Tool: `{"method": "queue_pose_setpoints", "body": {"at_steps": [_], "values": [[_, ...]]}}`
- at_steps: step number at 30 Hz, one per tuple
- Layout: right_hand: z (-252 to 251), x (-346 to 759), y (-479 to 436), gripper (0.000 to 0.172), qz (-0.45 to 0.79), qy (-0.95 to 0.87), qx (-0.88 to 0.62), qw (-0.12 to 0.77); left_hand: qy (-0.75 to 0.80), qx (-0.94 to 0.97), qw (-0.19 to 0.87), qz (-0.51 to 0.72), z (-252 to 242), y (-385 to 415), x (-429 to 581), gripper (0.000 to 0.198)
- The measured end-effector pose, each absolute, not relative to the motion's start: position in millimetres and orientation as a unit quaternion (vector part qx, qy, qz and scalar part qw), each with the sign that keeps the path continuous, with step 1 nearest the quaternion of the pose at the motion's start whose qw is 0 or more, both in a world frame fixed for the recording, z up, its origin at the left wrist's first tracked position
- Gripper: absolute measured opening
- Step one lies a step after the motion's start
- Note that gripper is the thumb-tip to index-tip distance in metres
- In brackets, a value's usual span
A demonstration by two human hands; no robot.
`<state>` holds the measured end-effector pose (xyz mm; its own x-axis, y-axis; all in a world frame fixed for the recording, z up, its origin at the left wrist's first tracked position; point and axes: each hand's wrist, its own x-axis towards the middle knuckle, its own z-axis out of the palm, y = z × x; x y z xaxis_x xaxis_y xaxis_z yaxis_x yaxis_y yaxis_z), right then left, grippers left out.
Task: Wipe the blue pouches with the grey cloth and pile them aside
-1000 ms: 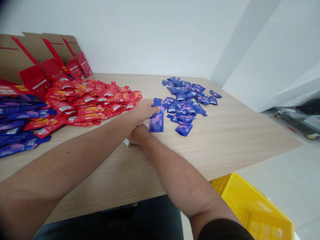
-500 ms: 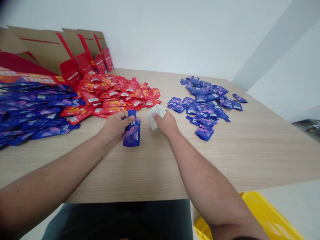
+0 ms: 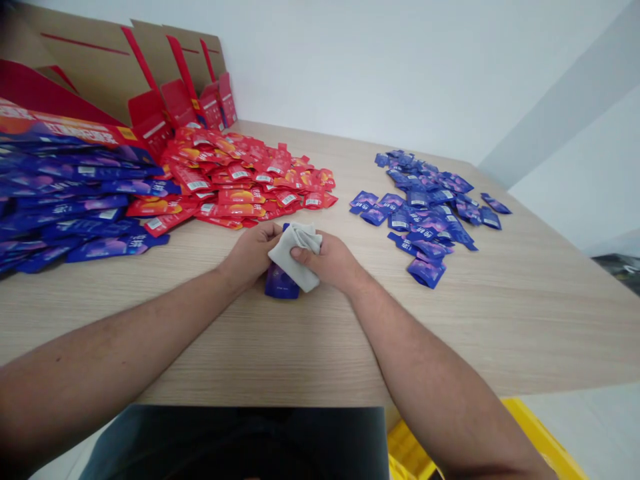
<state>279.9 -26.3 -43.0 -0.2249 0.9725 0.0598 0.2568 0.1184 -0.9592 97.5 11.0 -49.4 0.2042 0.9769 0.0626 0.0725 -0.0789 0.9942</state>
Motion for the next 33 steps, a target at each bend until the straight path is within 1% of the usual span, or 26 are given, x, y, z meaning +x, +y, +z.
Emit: {"method": "queue_pose_setpoints", "body": {"at_steps": [5, 7, 9, 11, 12, 14, 16, 18, 20, 23, 26, 29, 33], "values": [[-48, 280, -22, 0.064, 0.494, -0.553, -0.481, 0.468, 0.448, 0.567, 0.527, 0.448, -50, 14, 99, 0.025], [-50, 280, -21, 0.068, 0.500, -0.535, -0.482, 0.481, 0.452, 0.551, 0.547, 0.438, -50, 13, 99, 0.024], [-50, 281, -20, 0.068, 0.494, -0.536, -0.489, 0.479, 0.451, 0.538, 0.563, 0.435, -50, 12, 100, 0.023], [-46, 282, -20, 0.061, 0.453, -0.566, -0.506, 0.468, 0.440, 0.529, 0.578, 0.439, -49, 11, 100, 0.022], [-43, 282, -21, 0.055, 0.411, -0.589, -0.524, 0.458, 0.433, 0.523, 0.586, 0.441, -49, 11, 101, 0.021], [-35, 283, -24, 0.040, 0.284, -0.644, -0.569, 0.424, 0.424, 0.511, 0.601, 0.445, -49, 12, 101, 0.019], [-26, 284, -28, 0.030, 0.163, -0.707, -0.592, 0.352, 0.423, 0.500, 0.606, 0.452, -50, 13, 101, 0.018], [-20, 283, -31, 0.026, 0.097, -0.758, -0.584, 0.275, 0.423, 0.490, 0.610, 0.457, -52, 14, 101, 0.017], [-17, 284, -32, 0.024, 0.073, -0.769, -0.590, 0.237, 0.421, 0.484, 0.617, 0.455, -53, 14, 101, 0.017], [-17, 287, -30, 0.021, 0.051, -0.746, -0.619, 0.240, 0.417, 0.486, 0.622, 0.450, -53, 14, 102, 0.015], [-19, 288, -28, 0.023, 0.051, -0.759, -0.600, 0.248, 0.414, 0.483, 0.625, 0.452, -52, 13, 102, 0.013], [-21, 287, -28, 0.022, 0.053, -0.750, -0.609, 0.253, 0.410, 0.473, 0.632, 0.457, -52, 13, 101, 0.014], [-23, 284, -29, 0.025, 0.077, -0.782, -0.575, 0.229, 0.409, 0.477, 0.624, 0.465, -53, 14, 101, 0.015]]}}
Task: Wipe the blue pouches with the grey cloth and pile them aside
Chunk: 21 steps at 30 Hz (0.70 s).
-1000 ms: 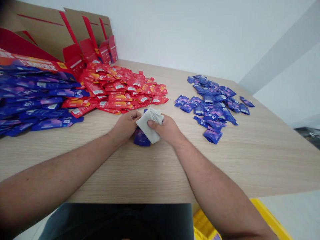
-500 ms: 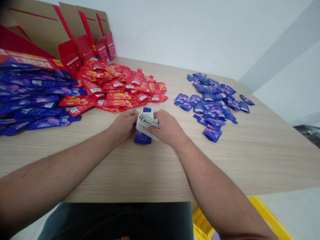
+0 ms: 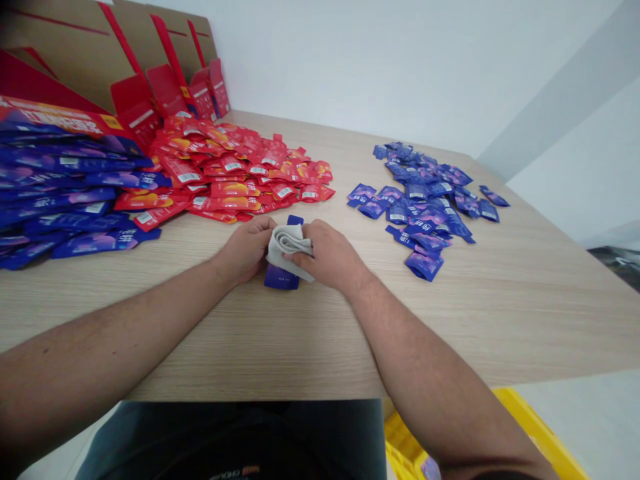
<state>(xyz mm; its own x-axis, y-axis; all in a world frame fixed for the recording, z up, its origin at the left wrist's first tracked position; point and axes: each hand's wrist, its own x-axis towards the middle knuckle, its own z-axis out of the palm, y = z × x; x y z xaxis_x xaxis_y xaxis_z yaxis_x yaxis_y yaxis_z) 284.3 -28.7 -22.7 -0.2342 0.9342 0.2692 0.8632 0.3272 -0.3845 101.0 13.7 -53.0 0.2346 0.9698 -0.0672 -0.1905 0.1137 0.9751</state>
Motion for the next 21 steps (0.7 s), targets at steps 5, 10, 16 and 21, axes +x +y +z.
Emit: {"method": "queue_pose_setpoints", "body": {"at_steps": [5, 10, 16, 21], "values": [[-25, 285, -27, 0.024, 0.051, -0.751, -0.607, 0.255, 0.407, 0.467, 0.630, 0.469, -55, 15, 101, 0.015], [-29, 285, -26, 0.026, 0.072, -0.785, -0.562, 0.248, 0.419, 0.470, 0.619, 0.469, -56, 16, 101, 0.016], [-33, 287, -23, 0.026, 0.051, -0.764, -0.580, 0.277, 0.419, 0.473, 0.613, 0.475, -53, 14, 101, 0.015], [-34, 285, -24, 0.026, 0.057, -0.756, -0.589, 0.281, 0.417, 0.466, 0.620, 0.473, -53, 14, 101, 0.014]]}}
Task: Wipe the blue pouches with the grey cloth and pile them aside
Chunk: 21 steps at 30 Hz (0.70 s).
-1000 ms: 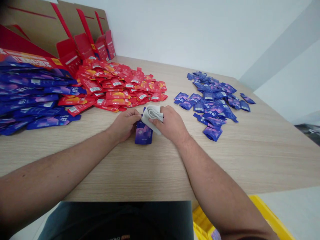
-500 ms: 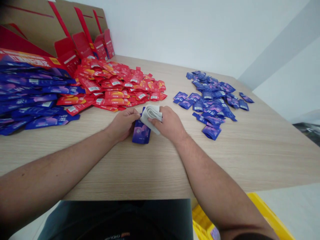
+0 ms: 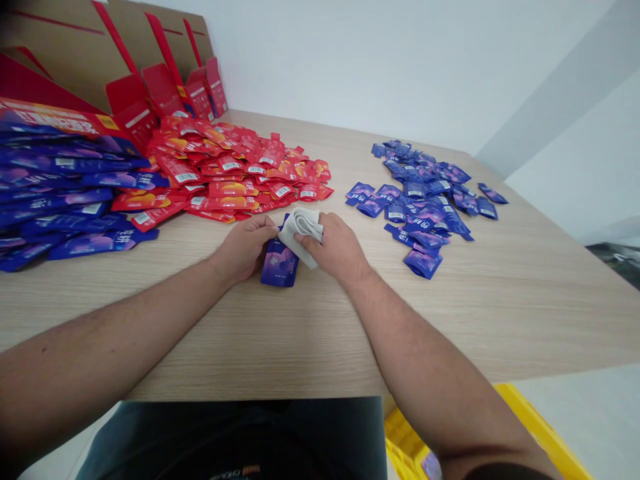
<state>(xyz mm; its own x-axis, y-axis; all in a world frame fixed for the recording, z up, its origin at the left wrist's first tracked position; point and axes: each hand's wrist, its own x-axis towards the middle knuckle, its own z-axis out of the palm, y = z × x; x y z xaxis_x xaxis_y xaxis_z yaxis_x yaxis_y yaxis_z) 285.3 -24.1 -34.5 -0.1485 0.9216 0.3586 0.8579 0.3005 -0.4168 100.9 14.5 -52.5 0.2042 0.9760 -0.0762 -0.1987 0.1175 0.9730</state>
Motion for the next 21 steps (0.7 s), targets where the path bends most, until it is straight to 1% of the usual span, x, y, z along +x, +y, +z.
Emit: {"method": "queue_pose_setpoints", "body": {"at_steps": [6, 10, 15, 19, 21], "values": [[-34.0, 283.2, -24.9, 0.026, 0.068, -0.774, -0.570, 0.267, 0.425, 0.474, 0.612, 0.469, -52.4, 15.1, 101.3, 0.015], [-33.3, 286.3, -23.1, 0.027, 0.063, -0.743, -0.602, 0.286, 0.421, 0.455, 0.632, 0.465, -51.0, 14.3, 102.0, 0.015], [-33.0, 287.6, -22.9, 0.027, 0.078, -0.759, -0.580, 0.284, 0.421, 0.478, 0.606, 0.477, -49.8, 13.7, 101.7, 0.014], [-33.4, 287.2, -23.2, 0.029, 0.072, -0.746, -0.596, 0.289, 0.426, 0.462, 0.623, 0.466, -49.4, 13.2, 101.2, 0.013], [-33.6, 286.7, -23.5, 0.028, 0.069, -0.751, -0.589, 0.290, 0.428, 0.475, 0.611, 0.467, -49.7, 13.2, 101.0, 0.012]]}}
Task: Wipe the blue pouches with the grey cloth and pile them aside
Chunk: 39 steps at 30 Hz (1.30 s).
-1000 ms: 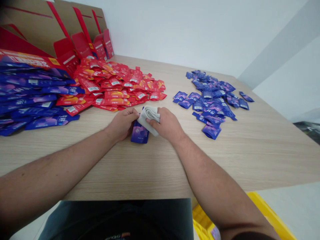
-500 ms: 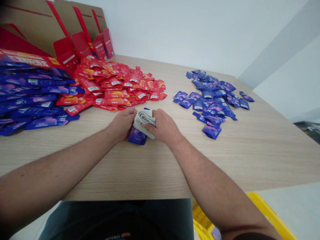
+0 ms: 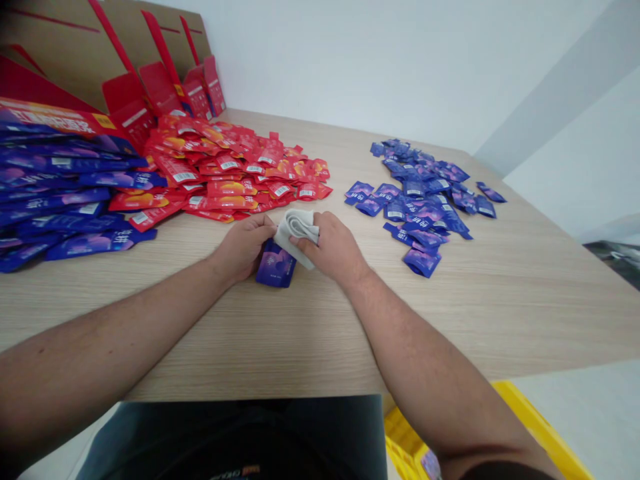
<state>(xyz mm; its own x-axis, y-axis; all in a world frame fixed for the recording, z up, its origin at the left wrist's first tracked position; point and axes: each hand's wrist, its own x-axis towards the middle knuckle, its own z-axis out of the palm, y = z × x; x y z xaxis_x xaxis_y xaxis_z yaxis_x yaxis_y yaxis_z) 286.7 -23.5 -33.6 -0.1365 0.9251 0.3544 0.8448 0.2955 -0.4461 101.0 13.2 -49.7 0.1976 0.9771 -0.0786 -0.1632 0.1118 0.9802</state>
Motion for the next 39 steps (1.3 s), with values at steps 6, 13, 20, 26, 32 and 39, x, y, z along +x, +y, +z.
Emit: {"method": "queue_pose_setpoints", "body": {"at_steps": [6, 13, 20, 26, 32, 39], "values": [[-33, 285, -24, 0.026, 0.064, -0.751, -0.594, 0.279, 0.425, 0.475, 0.604, 0.478, -51, 14, 101, 0.015], [-32, 286, -24, 0.028, 0.058, -0.755, -0.595, 0.270, 0.425, 0.474, 0.610, 0.472, -51, 14, 100, 0.015], [-30, 298, -18, 0.034, 0.035, -0.704, -0.621, 0.344, 0.368, 0.470, 0.650, 0.470, -47, 9, 100, 0.017], [-23, 298, -23, 0.035, 0.005, -0.706, -0.588, 0.395, 0.347, 0.483, 0.660, 0.459, -45, 6, 101, 0.019], [-25, 288, -28, 0.020, 0.015, -0.715, -0.603, 0.354, 0.358, 0.495, 0.645, 0.459, -48, 8, 100, 0.020], [-29, 290, -23, 0.019, 0.031, -0.719, -0.606, 0.338, 0.362, 0.500, 0.635, 0.464, -50, 8, 99, 0.019]]}}
